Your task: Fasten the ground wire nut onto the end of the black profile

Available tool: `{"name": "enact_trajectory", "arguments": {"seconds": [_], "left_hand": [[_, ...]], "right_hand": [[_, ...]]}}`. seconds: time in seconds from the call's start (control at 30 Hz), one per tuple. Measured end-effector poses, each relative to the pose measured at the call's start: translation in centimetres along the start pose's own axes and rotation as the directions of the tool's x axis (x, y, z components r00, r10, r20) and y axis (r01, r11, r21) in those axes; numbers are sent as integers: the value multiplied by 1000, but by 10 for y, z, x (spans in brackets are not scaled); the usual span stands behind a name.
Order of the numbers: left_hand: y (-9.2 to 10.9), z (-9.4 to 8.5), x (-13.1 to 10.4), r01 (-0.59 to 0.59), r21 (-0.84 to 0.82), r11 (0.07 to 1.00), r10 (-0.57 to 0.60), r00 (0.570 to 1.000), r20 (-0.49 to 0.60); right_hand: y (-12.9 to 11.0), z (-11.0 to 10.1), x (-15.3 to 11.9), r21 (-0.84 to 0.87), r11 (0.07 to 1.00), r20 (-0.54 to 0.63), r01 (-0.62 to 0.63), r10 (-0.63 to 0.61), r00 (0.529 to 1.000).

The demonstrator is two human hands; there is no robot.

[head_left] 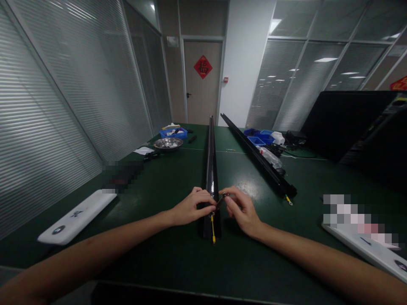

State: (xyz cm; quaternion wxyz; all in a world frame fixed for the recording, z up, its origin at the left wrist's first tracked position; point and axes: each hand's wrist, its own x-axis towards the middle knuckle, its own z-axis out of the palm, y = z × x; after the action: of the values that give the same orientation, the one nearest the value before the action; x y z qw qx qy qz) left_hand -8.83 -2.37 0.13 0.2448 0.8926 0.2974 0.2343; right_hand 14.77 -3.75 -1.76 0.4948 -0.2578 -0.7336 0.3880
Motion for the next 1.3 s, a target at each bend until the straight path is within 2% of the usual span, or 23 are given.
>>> {"name": "enact_trajectory", "arguments": {"seconds": [0.3, 0.57, 0.97, 1.3], "left_hand": [[2, 0, 1, -20, -4, 1000, 20, 1000, -9], [4, -1, 1, -9, -4, 1000, 9, 1000, -8], [4, 0, 1, -14, -14, 1000, 14, 1000, -5], [1, 1, 0, -2, -1, 1000, 2, 1000, -7]], "right_hand": [[-1, -1, 1, -50, 998, -18, 41, -41, 999], [-1, 0, 0, -26, 1000, -1, -11, 11, 1000], [-1, -1, 0, -10, 1000, -22, 19, -19, 1000], [0, 0, 0, -16, 1000, -5, -6, 6, 1000]]}}
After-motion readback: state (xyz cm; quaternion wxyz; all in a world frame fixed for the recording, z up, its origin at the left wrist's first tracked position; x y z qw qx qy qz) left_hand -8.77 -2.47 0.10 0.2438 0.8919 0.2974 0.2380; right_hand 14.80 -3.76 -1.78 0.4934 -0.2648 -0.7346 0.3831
